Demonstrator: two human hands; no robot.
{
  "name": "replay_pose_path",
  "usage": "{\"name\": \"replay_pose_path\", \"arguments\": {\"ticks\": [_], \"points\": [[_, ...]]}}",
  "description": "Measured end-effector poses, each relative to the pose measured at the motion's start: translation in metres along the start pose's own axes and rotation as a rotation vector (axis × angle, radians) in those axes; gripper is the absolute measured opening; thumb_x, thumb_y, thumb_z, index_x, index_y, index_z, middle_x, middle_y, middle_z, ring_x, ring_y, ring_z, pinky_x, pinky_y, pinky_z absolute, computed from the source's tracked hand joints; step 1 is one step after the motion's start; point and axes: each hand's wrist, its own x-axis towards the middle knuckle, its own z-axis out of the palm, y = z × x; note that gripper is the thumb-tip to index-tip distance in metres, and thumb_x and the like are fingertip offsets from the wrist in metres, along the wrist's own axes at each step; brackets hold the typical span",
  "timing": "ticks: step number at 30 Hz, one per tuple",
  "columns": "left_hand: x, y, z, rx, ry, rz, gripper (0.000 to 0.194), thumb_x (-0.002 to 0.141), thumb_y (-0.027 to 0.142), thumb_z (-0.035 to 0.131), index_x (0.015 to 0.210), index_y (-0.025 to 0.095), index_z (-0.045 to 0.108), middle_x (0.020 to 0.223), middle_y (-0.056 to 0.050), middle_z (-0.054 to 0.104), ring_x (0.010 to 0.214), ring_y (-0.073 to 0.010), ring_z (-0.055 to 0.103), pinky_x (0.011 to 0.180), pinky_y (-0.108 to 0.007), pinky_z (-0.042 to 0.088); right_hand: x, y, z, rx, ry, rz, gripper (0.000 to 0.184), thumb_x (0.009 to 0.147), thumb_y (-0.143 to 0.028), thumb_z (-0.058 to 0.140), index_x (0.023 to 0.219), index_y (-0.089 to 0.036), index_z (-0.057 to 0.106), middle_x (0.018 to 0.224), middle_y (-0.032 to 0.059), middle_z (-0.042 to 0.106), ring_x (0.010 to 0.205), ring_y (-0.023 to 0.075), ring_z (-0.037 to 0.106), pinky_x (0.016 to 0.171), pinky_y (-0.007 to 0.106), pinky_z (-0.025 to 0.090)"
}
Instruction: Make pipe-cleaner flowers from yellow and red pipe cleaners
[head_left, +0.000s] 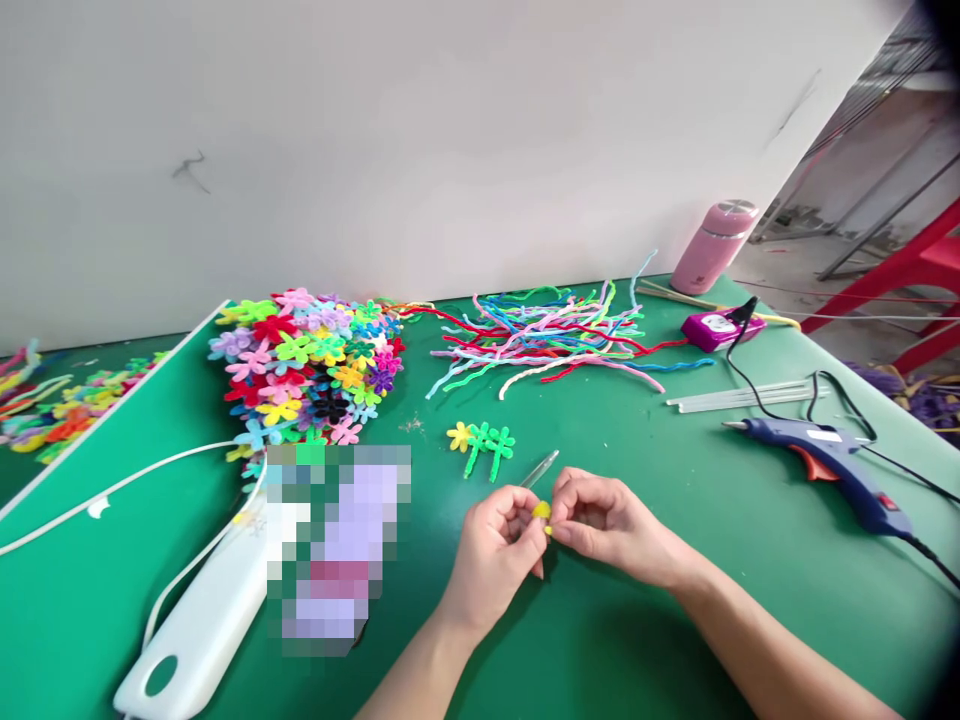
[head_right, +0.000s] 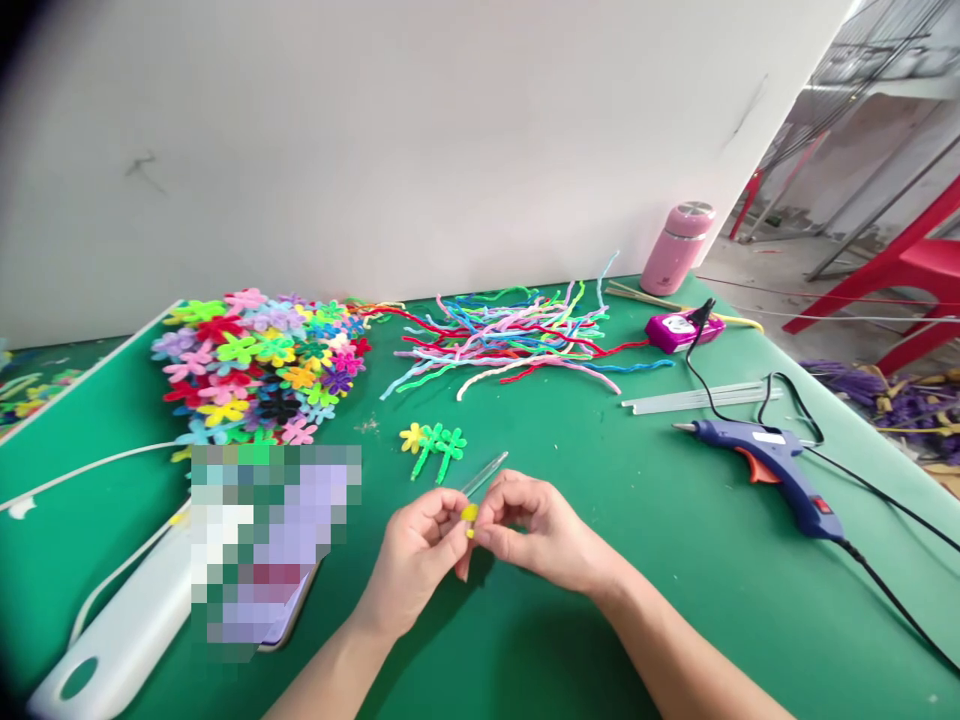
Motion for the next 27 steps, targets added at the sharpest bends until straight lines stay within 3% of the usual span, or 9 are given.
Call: {"name": "replay_pose_path", "arguments": {"ticks": [11,16,27], "points": [[0.0051,-0.0042,-0.0034,-0.319,-0.134,-0.161,0.013,0.072,0.021,0.065,0.075,0.012,0.056,0.057,0.001,0.061,0.041,-0.0082,0.055,0.042,-0.019,0.043,-0.0002,-0.0020,-0.0047,0.013,0.003,0.026,0.016,0.076,-0.027,0.064,0.070,-0.014,0.056,0.074,0.0003,0.049,0.064,0.0101,0.053,0.058,0.023,0.044],[0.0054,-0.0026,-0.0039,-0.350,-0.140,-0.182,0.014,0.070,0.020,0.067,0.076,0.012,0.057,0.060,0.000,0.065,0.045,-0.0101,0.059,0.048,-0.021,0.045,0.0001,-0.0007,-0.0069,0.014,0.022,0.029,0.019,0.075,-0.029,0.064,0.069,-0.015,0.054,0.073,0.0002,0.050,0.062,0.0101,0.053,0.057,0.024,0.045],[0.0045,-0.0008,-0.0029,-0.291,-0.129,-0.167,0.016,0.070,0.021,0.068,0.078,0.012,0.057,0.062,0.000,0.065,0.046,-0.0101,0.059,0.051,-0.022,0.046,0.0008,-0.0009,-0.0049,-0.137,0.068,-0.007,0.012,0.074,-0.014,0.058,0.066,-0.016,0.050,0.073,-0.0009,0.048,0.062,0.0101,0.055,0.058,0.023,0.046]]}}
